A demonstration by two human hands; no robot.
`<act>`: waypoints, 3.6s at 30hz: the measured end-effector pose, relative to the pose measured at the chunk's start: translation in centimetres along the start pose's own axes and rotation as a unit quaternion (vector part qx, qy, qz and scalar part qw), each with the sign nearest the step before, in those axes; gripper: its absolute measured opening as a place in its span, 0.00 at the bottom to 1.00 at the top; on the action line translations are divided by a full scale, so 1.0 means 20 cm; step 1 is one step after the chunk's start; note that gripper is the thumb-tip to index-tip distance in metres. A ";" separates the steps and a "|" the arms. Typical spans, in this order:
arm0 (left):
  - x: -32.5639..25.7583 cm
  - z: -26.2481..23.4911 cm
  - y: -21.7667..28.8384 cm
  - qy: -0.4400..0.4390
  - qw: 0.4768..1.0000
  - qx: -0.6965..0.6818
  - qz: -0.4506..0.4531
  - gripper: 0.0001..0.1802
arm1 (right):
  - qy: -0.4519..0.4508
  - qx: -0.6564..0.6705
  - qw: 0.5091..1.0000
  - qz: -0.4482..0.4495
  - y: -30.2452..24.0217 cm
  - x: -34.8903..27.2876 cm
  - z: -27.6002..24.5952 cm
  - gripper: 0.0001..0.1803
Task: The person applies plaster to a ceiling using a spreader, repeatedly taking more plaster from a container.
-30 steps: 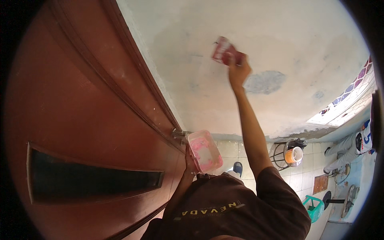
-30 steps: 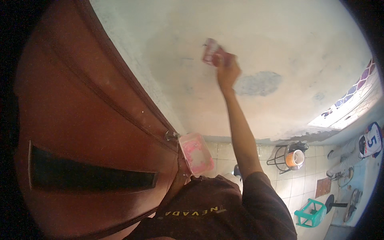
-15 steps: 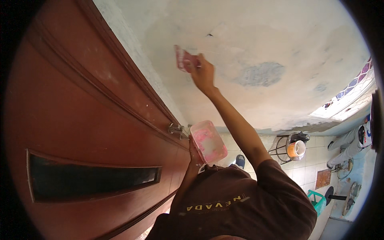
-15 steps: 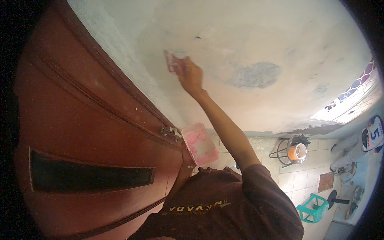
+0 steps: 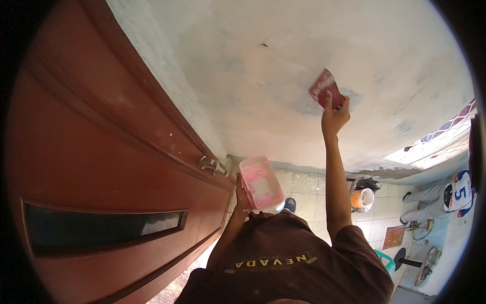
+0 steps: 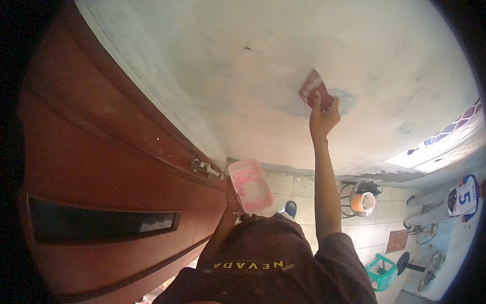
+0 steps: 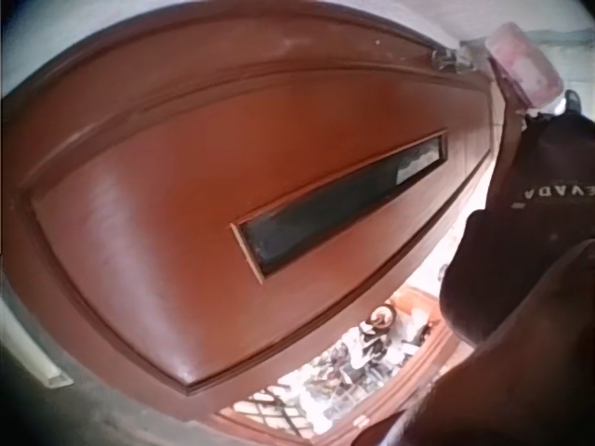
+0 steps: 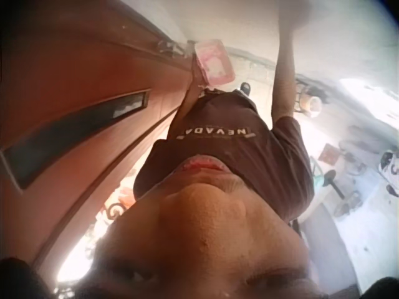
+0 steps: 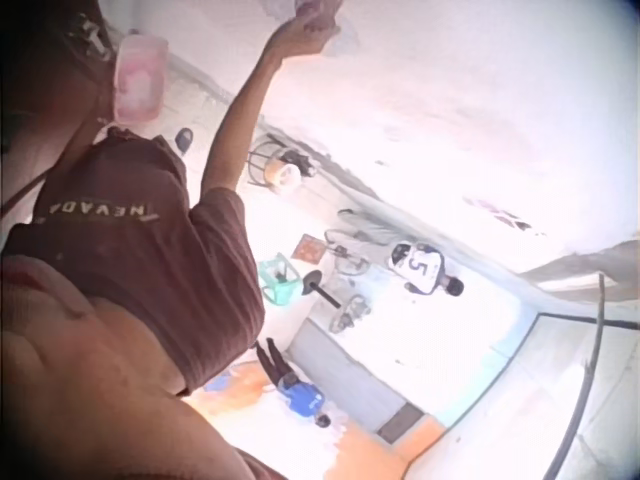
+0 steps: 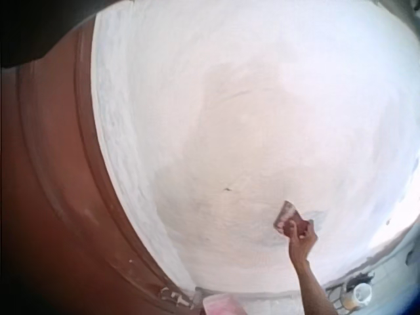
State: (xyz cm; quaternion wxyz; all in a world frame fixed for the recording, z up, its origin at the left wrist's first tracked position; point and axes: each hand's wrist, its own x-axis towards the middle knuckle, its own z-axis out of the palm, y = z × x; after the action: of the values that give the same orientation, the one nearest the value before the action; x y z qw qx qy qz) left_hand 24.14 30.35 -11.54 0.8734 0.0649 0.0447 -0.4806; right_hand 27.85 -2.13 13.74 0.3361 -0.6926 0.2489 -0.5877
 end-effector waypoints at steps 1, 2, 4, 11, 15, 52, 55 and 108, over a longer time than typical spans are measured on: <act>0.01 0.00 -0.01 0.003 1.000 0.000 -0.004 0.44 | 0.008 0.000 1.000 -0.022 0.00 -0.02 -0.04 0.17; 0.02 -0.01 -0.02 0.003 1.000 0.005 -0.002 0.44 | 0.015 0.001 0.999 -0.044 0.02 -0.03 -0.07 0.17; 0.00 0.07 -0.04 0.013 1.000 0.021 0.013 0.45 | -0.012 -0.014 0.999 -0.051 0.01 -0.11 -0.06 0.13; -0.08 0.30 -0.04 0.037 0.994 0.073 0.073 0.46 | -0.238 0.011 0.956 -0.171 0.08 -0.44 0.40 0.06; -0.02 0.32 -0.08 0.041 0.994 0.079 0.067 0.47 | -0.285 -0.029 0.942 -0.178 -0.04 -0.45 0.56 0.06; -0.04 0.27 0.02 0.011 0.997 0.065 0.041 0.46 | -0.194 0.143 0.970 -0.009 -0.12 -0.23 0.03 0.17; -0.10 0.29 0.06 0.005 0.996 0.068 0.051 0.46 | -0.245 0.077 0.944 -0.206 -0.11 -0.37 0.28 0.13; -0.03 0.31 -0.07 0.033 0.993 0.091 0.066 0.44 | -0.002 -0.159 0.921 -0.355 -0.41 0.40 0.17 0.13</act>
State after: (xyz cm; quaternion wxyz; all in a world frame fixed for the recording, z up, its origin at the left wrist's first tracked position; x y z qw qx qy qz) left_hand 22.65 29.14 -5.52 0.8917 0.1627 0.0254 -0.4217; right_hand 32.19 -2.07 24.87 -0.0088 -0.7809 0.0764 -0.6199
